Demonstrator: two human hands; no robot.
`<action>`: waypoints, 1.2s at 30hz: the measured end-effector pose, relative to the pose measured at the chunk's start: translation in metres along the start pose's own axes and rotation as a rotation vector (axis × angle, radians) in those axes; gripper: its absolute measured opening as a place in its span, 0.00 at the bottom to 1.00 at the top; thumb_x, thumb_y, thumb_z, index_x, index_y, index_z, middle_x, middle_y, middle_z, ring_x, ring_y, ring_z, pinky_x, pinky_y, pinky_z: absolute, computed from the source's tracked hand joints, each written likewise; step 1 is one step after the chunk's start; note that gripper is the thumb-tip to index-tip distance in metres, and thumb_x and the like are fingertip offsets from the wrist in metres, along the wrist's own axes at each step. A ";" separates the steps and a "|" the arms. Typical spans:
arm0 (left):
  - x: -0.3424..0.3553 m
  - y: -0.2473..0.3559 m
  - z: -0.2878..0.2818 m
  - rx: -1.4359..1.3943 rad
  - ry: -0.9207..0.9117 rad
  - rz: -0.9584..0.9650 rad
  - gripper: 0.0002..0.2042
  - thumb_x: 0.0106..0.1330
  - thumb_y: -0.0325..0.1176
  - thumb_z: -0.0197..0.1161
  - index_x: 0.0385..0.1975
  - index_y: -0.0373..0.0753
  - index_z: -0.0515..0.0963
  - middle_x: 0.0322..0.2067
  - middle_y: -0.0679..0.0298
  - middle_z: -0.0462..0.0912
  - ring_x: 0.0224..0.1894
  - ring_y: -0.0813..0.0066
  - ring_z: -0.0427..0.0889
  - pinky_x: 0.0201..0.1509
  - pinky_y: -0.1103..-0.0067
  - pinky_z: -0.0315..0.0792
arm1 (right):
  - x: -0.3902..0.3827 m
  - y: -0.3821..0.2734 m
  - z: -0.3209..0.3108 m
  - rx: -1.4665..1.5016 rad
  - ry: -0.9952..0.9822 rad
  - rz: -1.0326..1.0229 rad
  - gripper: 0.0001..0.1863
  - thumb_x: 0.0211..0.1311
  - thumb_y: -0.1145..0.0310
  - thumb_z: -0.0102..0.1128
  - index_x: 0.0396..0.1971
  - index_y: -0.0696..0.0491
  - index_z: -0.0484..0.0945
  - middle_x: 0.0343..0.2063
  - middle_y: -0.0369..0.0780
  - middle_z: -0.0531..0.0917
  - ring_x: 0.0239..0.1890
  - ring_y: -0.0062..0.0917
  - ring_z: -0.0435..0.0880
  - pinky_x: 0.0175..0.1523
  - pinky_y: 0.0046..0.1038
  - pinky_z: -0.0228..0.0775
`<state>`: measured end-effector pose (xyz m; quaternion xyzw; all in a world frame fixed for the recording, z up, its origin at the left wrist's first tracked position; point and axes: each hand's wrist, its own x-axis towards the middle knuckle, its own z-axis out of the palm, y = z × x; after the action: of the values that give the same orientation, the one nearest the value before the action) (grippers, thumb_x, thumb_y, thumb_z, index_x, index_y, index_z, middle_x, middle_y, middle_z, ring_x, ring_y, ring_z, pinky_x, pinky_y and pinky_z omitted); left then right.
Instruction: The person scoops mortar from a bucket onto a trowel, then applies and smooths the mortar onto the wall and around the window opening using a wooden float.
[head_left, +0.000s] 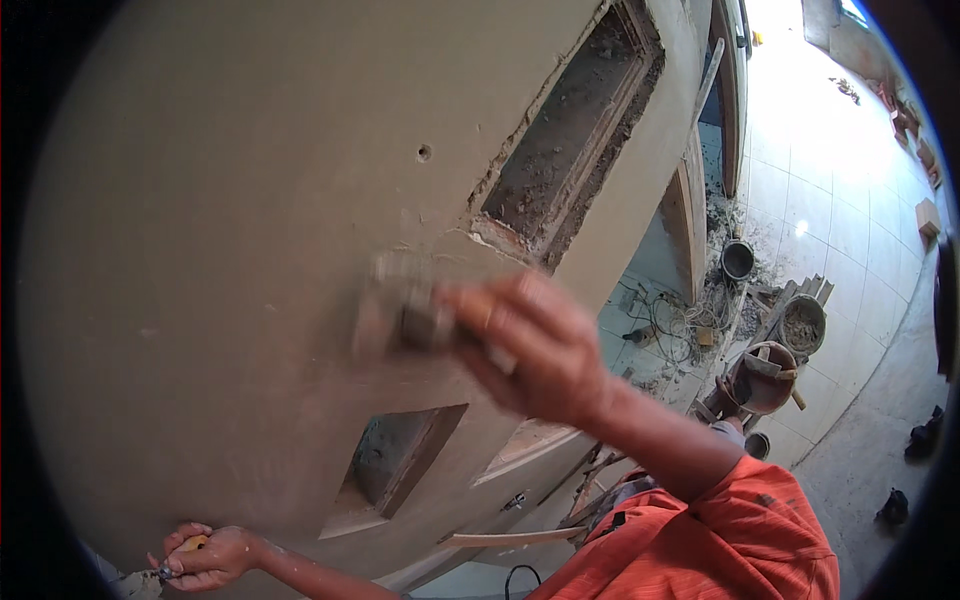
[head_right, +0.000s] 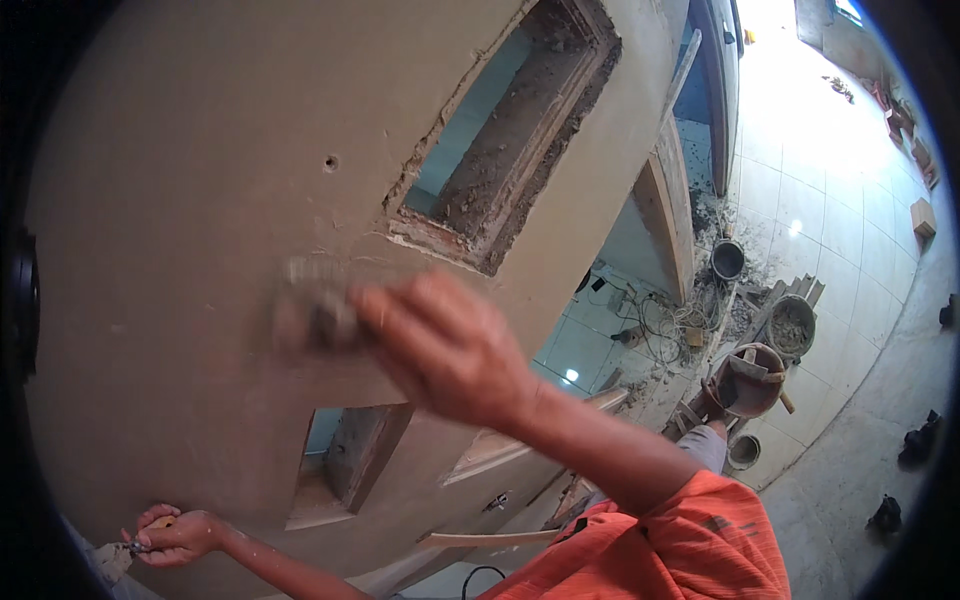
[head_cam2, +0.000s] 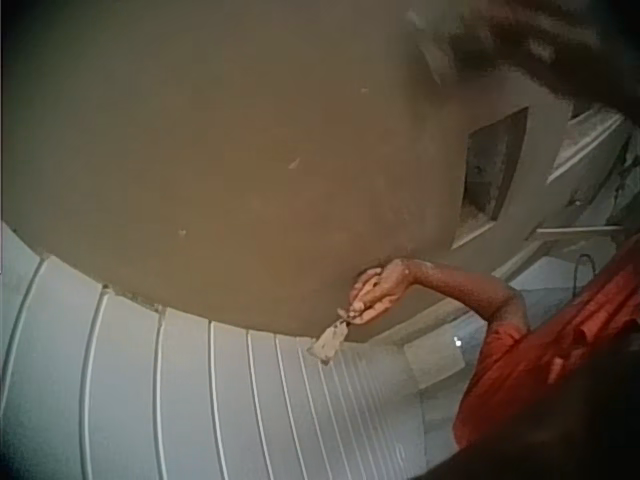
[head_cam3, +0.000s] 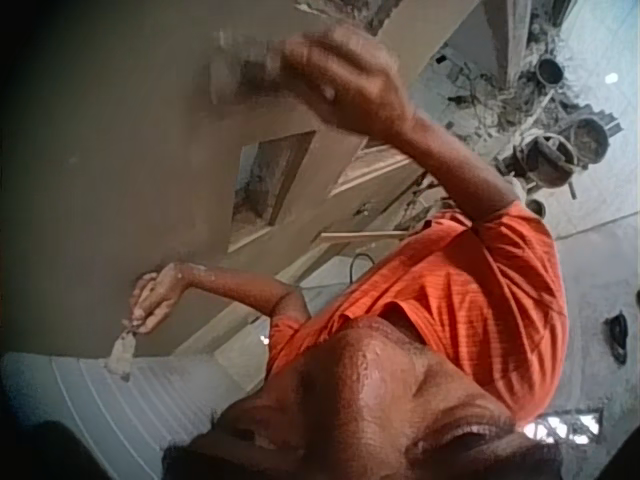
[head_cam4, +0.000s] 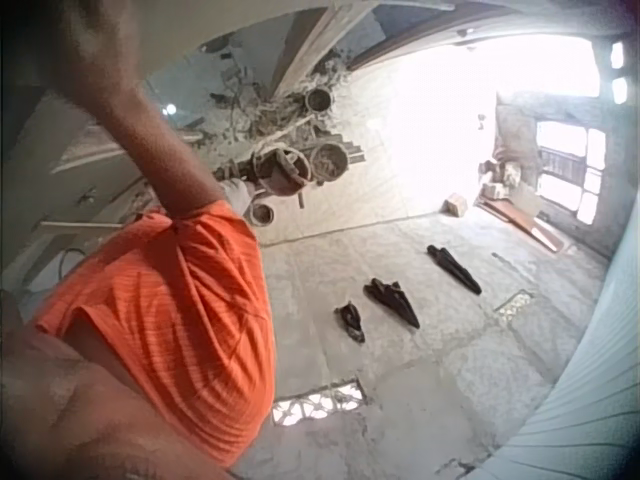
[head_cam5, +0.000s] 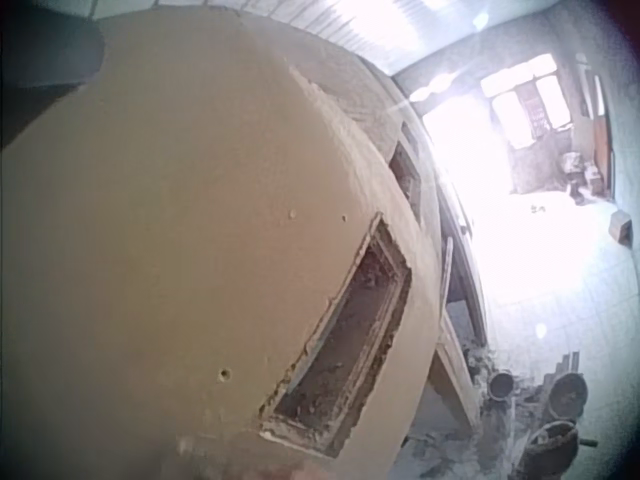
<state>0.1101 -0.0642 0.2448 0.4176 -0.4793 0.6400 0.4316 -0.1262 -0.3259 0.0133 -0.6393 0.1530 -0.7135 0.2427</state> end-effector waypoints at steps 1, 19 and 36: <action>0.000 0.000 0.000 -0.001 0.007 -0.018 0.18 0.81 0.38 0.50 0.54 0.26 0.66 0.27 0.61 0.70 0.21 0.75 0.68 0.25 0.80 0.68 | 0.015 0.009 -0.007 -0.055 0.026 0.020 0.23 0.49 0.76 0.74 0.49 0.58 0.82 0.37 0.42 0.82 0.34 0.33 0.83 0.37 0.32 0.77; -0.001 0.004 0.003 0.037 0.002 -0.015 0.17 0.82 0.37 0.47 0.53 0.26 0.66 0.28 0.60 0.71 0.22 0.75 0.68 0.23 0.81 0.65 | 0.024 0.023 -0.013 -0.057 -0.004 0.027 0.19 0.54 0.74 0.72 0.48 0.57 0.81 0.36 0.42 0.81 0.34 0.34 0.82 0.38 0.34 0.76; -0.002 0.007 0.004 0.006 0.026 -0.069 0.18 0.81 0.39 0.49 0.57 0.27 0.65 0.28 0.62 0.70 0.21 0.77 0.66 0.26 0.81 0.66 | -0.041 -0.009 0.030 -0.001 -0.077 -0.035 0.24 0.47 0.79 0.69 0.49 0.60 0.80 0.34 0.40 0.78 0.34 0.31 0.81 0.38 0.31 0.77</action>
<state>0.1045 -0.0694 0.2420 0.4266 -0.4570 0.6317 0.4584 -0.0954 -0.2937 -0.0123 -0.6691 0.1326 -0.6923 0.2354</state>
